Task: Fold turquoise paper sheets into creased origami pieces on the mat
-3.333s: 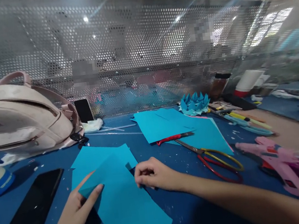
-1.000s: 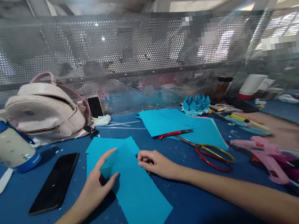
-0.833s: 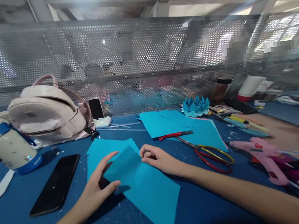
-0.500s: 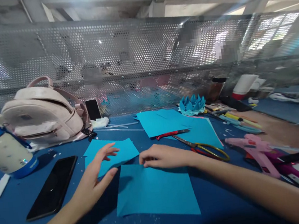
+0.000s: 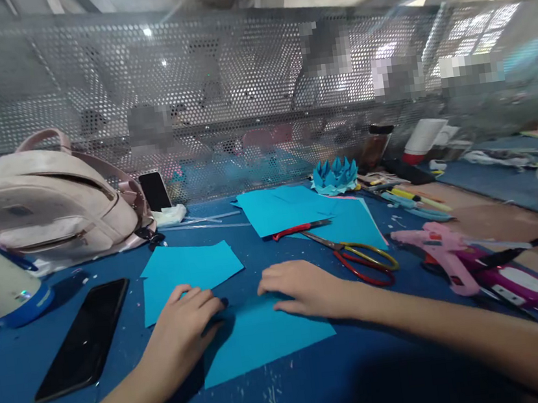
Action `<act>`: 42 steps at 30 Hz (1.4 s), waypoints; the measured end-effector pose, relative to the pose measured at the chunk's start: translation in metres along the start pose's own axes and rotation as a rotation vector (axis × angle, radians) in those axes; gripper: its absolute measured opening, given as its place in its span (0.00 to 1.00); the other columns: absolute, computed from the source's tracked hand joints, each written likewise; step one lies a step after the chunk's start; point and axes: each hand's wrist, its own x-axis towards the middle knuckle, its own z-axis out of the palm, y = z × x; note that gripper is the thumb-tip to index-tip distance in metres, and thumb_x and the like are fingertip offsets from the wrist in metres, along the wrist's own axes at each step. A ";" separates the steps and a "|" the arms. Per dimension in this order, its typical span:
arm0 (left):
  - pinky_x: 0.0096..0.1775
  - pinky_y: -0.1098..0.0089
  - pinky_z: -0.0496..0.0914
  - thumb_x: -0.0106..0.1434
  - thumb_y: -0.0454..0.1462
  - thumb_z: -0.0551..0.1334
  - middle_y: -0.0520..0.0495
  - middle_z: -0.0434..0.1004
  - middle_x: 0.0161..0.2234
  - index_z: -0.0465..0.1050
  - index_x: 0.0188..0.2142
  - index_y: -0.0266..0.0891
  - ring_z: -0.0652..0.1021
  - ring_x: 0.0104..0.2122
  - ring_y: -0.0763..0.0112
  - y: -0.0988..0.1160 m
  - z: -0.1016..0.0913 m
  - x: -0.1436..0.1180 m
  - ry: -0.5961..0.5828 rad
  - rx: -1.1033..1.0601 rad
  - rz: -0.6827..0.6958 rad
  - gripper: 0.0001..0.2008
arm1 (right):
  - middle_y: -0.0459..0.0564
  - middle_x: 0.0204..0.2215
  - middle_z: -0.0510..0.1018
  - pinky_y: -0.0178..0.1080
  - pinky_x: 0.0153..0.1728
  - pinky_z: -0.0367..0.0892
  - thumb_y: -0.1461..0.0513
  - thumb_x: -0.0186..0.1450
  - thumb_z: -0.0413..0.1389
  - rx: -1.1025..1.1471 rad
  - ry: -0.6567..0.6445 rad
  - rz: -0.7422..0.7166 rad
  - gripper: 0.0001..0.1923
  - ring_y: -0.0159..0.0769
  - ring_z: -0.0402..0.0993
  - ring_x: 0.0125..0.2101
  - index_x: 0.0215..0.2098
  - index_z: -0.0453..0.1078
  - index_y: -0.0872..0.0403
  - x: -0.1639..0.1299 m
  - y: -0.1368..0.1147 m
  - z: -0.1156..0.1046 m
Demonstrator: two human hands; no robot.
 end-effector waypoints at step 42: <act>0.65 0.50 0.46 0.67 0.26 0.43 0.49 0.63 0.62 0.56 0.64 0.39 0.59 0.64 0.65 -0.002 0.021 -0.029 -0.111 -0.172 0.306 0.27 | 0.49 0.61 0.65 0.43 0.56 0.62 0.64 0.73 0.44 0.012 -0.025 -0.211 0.20 0.35 0.63 0.59 0.62 0.59 0.53 -0.049 0.005 0.024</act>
